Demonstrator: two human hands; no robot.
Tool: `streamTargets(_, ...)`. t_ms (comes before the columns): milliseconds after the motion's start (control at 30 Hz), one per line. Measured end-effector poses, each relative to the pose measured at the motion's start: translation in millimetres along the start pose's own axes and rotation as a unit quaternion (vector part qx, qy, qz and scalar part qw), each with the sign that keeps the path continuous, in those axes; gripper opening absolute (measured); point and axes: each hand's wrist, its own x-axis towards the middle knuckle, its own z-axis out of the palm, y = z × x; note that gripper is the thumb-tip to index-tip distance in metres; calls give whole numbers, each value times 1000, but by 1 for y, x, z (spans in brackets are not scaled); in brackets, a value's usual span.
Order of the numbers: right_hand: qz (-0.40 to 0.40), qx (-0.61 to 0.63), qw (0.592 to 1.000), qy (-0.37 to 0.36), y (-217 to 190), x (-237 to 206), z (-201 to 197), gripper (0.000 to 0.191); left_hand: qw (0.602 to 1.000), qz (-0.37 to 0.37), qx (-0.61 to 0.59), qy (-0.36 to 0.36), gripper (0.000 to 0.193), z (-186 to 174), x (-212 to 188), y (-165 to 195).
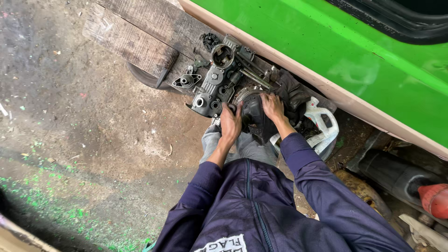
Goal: The person cleans and assembles engine components on a wooden board, including a clutch assembly and cylinder head. They wipe parts with a cloth, remove and replace a clutch disc, and position components for further work.
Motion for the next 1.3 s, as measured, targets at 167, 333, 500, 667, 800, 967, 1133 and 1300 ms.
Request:
streamTargets(167, -38, -52, 994, -92, -4, 13, -2, 43, 992, -121, -19, -13, 67, -14, 8, -25)
streamTargets(333, 34, 13, 993, -109, -11, 0, 2, 58, 991, -134, -14, -10, 59, -41, 19, -72)
streamTargets(500, 9, 39, 998, -53, -3, -45, 7, 62, 997, -8, 59, 45, 60, -48, 19, -91)
streamTargets(667, -113, 6, 991, 71, 32, -102, 15, 54, 996, -79, 41, 3, 56, -47, 17, -94)
streamTargets(800, -31, 83, 996, -7, 74, -132, 20, 50, 997, -56, 49, 16, 52, -47, 17, -94)
streamTargets(967, 86, 320, 930, 160, 90, -138, 32, 51, 992, -115, 47, -38, 52, -47, 14, -95)
streamTargets(1133, 37, 222, 967, 121, 44, -117, 46, 49, 992, -112, 34, -39, 56, -41, 11, -96)
streamTargets(1300, 104, 91, 990, -8, 13, -102, 28, 51, 998, -56, 22, -14, 42, -27, 4, -84)
